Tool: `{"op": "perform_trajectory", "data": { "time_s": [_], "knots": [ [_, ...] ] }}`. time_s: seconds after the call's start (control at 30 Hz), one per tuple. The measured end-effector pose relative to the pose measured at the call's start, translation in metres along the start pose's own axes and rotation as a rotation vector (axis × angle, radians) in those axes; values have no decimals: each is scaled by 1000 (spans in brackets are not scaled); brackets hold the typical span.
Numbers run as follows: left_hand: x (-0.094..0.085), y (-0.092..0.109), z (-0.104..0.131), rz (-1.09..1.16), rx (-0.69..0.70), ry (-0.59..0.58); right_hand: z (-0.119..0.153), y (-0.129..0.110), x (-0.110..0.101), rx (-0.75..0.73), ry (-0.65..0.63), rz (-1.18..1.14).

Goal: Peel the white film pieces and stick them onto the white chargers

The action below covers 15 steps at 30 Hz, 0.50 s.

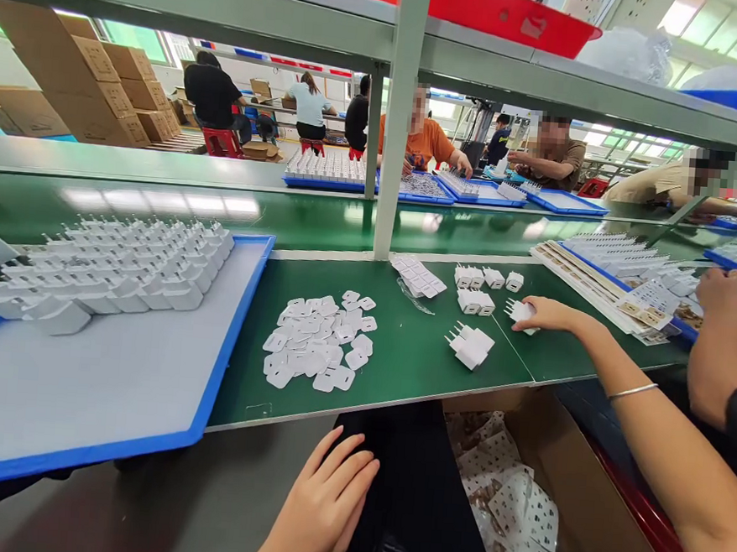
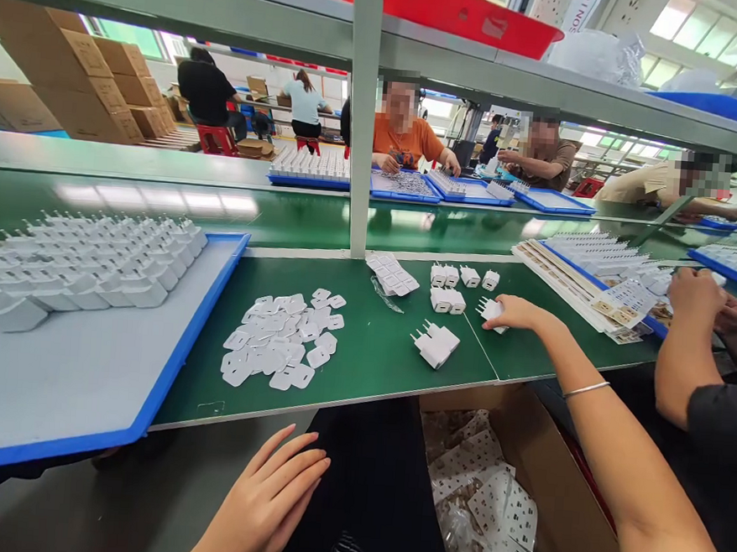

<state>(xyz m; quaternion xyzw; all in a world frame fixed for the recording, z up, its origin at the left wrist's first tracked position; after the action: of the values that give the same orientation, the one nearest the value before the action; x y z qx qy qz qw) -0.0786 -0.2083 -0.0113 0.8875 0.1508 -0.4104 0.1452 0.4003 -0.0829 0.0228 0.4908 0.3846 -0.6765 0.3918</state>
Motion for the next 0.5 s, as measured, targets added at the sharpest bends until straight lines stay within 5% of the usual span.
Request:
{"op": "perform_trajectory", "data": {
  "time_s": [0.27, 0.5],
  "knots": [
    [-1, 2, 0, 13, 0, -16, -4, -28, 10, 222, 81, -8],
    [-1, 2, 10, 13, -33, -27, -7, -45, -2, 280, 88, -37]
  ]
}}
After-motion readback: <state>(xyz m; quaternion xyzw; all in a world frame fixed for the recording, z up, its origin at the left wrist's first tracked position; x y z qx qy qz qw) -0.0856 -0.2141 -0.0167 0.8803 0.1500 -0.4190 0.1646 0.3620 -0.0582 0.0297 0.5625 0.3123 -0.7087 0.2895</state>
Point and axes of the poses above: each hand's wrist, its own z-axis away from the middle knuckle, its own x-axis out of the palm, y = z × x, the point moved 3 cm from there along -z, towards the middle knuckle, and after that the axes turned 3 degrees about x, right-handed, at the moved point
